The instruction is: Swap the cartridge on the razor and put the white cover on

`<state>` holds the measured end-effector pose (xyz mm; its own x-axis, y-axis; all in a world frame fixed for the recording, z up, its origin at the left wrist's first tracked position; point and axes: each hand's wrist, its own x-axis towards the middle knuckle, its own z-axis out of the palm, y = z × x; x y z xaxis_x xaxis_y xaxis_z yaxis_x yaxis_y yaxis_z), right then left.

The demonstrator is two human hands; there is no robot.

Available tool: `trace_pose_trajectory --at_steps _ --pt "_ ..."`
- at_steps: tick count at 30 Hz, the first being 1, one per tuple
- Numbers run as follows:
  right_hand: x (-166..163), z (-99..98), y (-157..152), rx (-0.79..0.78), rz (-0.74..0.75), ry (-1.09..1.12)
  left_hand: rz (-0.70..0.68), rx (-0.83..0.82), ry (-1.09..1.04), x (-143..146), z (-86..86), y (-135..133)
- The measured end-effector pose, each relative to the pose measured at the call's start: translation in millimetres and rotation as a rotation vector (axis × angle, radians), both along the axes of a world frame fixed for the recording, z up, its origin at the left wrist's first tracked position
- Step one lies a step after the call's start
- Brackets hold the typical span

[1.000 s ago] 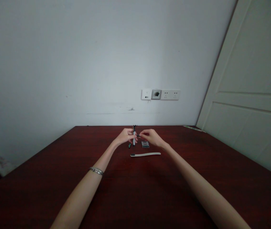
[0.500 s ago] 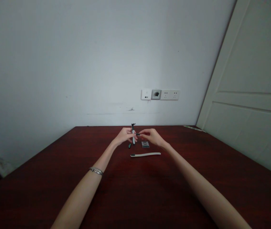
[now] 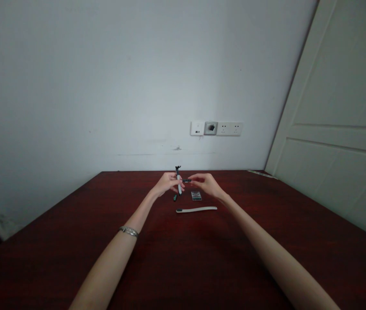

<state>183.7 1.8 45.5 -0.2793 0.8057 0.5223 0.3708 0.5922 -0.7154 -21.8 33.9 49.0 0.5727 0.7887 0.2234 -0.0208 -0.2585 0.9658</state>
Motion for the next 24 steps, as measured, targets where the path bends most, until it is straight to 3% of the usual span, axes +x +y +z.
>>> trace_pose_trajectory --at_steps 8,18,24 --pt "1 -0.2 1 0.032 -0.022 0.043 0.006 0.000 0.012 -1 2.6 -3" --pt "9 12.1 4 -0.039 -0.061 0.233 0.077 0.028 -0.068 -14 13.3 -4" --pt "10 18.4 3 -0.058 -0.058 0.247 0.125 0.149 -0.050 -10 14.7 -12"
